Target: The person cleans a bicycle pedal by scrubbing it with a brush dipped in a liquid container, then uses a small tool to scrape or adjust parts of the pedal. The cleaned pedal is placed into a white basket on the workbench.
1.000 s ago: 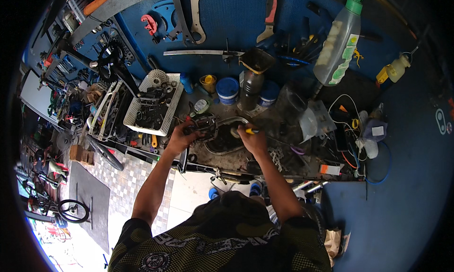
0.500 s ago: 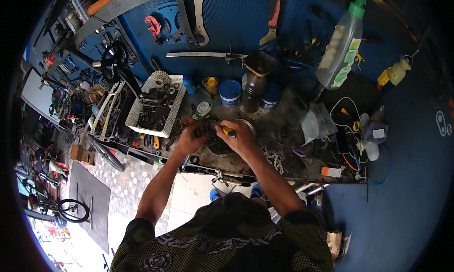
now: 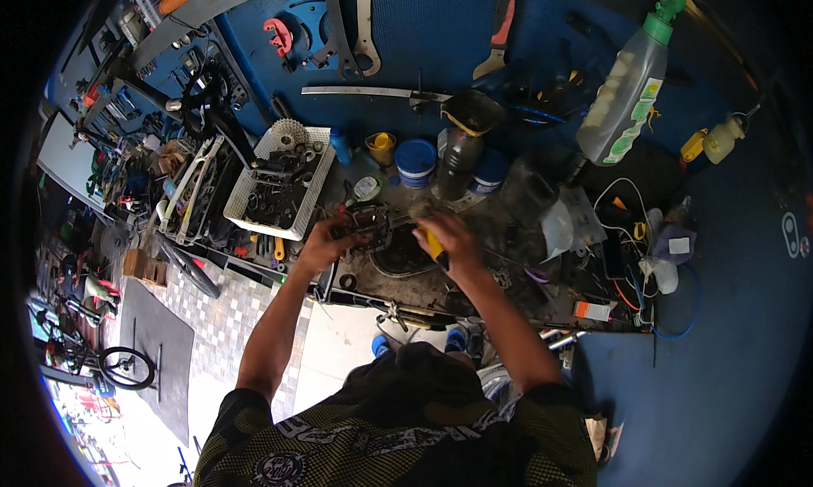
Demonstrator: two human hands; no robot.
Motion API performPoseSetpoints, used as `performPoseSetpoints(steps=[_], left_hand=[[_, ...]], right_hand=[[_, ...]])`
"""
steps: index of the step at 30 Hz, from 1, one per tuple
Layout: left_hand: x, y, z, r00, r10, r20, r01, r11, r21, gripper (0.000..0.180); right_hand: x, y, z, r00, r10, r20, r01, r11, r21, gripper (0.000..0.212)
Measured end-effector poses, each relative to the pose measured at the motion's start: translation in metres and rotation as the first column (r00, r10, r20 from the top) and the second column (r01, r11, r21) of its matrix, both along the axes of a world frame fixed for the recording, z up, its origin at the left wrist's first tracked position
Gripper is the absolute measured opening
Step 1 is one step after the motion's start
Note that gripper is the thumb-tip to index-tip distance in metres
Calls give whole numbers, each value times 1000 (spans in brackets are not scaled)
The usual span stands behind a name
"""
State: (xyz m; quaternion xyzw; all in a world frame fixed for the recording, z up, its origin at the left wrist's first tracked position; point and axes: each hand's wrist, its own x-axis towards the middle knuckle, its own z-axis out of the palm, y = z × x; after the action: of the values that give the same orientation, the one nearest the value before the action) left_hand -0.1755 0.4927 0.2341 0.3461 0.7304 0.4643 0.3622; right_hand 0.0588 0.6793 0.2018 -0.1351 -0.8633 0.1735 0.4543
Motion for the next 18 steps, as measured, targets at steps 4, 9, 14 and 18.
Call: performPoseSetpoints(steps=[4, 9, 14, 18], left_hand=[[-4, 1, 3, 999, -7, 51, -1, 988, 156, 38], [0, 16, 2, 995, 32, 94, -51, 977, 209, 36], [20, 33, 5, 995, 55, 84, -74, 966, 250, 31], [24, 37, 10, 915, 73, -396, 6, 981, 196, 27]], right_hand=[[28, 7, -28, 921, -19, 388, 74, 989, -127, 23], [24, -5, -33, 853, -144, 501, 366, 850, -379, 28], [-13, -37, 15, 976, 196, -92, -192, 592, -783, 26], [-28, -36, 44, 996, 89, -16, -86, 873, -480, 22]])
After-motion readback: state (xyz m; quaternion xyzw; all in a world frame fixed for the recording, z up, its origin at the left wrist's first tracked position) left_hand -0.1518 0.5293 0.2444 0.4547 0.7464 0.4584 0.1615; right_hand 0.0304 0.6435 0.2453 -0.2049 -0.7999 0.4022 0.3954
